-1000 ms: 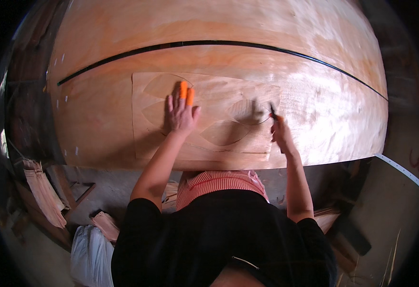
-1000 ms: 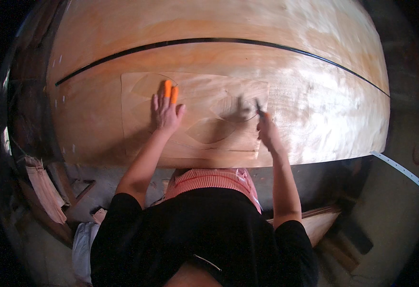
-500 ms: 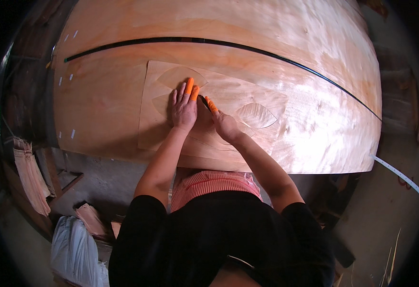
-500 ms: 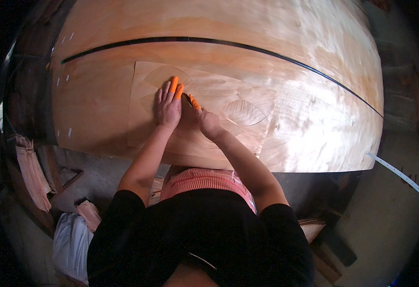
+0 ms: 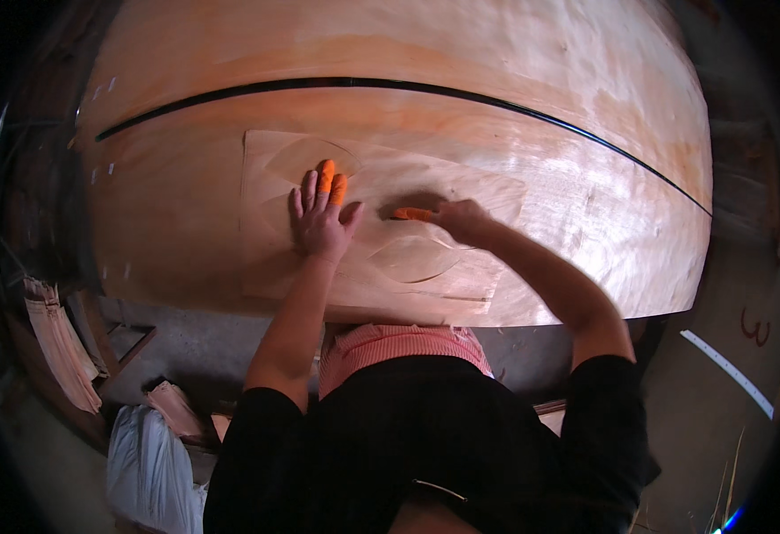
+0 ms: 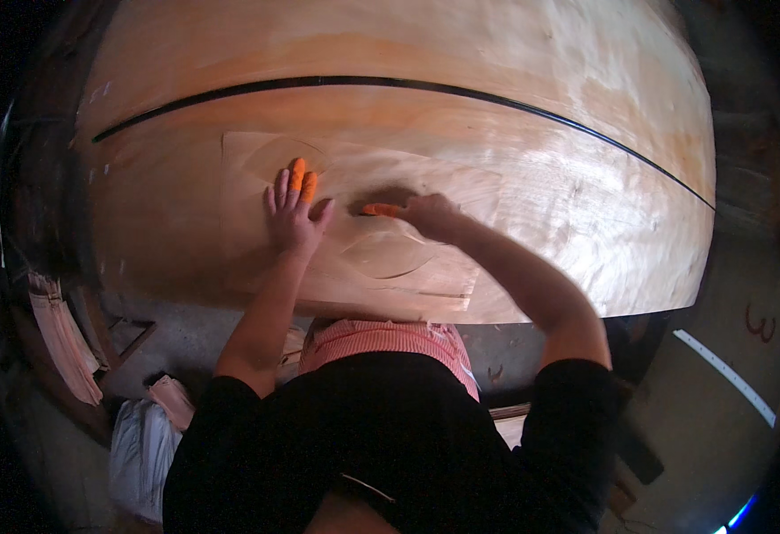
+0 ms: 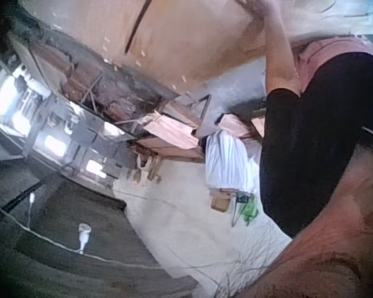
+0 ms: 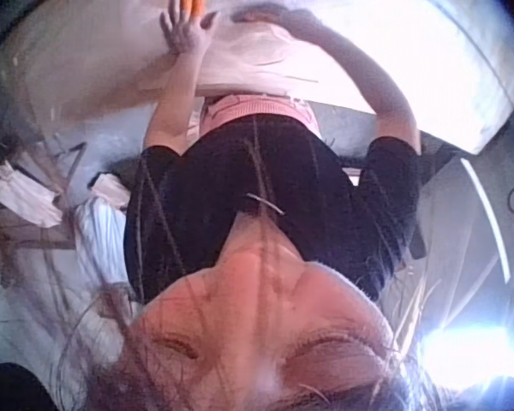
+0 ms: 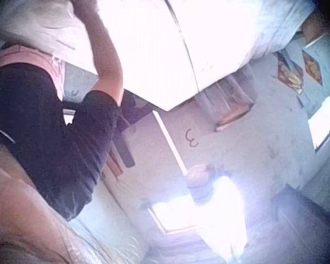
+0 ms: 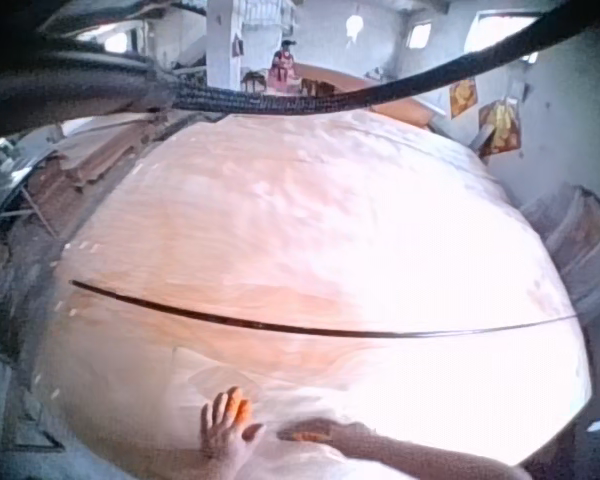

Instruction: The person uses a utility knife and a flexible ruler to cut large sheets of wood veneer on a workbench. They trace curved lines, cut out shapes, and stack the cut pieces while working in a workshop.

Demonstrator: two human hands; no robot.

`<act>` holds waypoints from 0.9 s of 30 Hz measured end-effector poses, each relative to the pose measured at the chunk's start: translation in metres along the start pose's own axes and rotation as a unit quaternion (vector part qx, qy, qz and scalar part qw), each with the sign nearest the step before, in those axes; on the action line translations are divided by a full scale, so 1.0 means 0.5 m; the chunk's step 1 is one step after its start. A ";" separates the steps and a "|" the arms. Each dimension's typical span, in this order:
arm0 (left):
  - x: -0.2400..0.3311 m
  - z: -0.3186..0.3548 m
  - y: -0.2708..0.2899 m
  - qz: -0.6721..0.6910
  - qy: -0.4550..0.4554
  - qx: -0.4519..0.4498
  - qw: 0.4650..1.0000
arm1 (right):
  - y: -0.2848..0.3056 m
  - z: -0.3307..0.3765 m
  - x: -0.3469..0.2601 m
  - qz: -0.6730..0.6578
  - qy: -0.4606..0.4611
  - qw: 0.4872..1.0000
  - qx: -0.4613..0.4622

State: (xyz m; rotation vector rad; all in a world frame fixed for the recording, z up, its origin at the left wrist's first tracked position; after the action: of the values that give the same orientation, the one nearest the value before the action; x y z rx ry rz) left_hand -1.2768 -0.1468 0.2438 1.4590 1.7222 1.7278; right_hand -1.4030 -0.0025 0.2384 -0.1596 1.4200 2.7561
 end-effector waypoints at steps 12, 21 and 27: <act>-0.002 -0.016 -0.003 -0.003 0.014 -0.015 1.000 | 0.006 0.072 0.278 -0.020 -0.003 0.997 -0.078; -0.009 -0.012 0.020 0.050 0.030 0.000 0.998 | 0.153 -0.058 0.068 0.043 0.165 0.976 0.133; -0.010 -0.013 0.028 0.043 0.039 -0.014 0.998 | 0.188 -0.160 0.010 0.104 0.236 0.953 0.161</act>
State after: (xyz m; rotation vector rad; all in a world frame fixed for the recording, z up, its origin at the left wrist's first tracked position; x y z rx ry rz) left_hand -1.2739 -0.1575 0.2553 1.4918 1.6893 1.8698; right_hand -1.4098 -0.1222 0.2680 -0.7363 2.0856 2.7019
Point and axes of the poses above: each hand's wrist, its own z-axis away from the middle knuckle, its own y-axis out of the back of the hand, x = y × z, the point moved 7 cm from there along -z, towards the middle knuckle, and after that the axes turned 8 degrees about z, right-handed, at the moved point
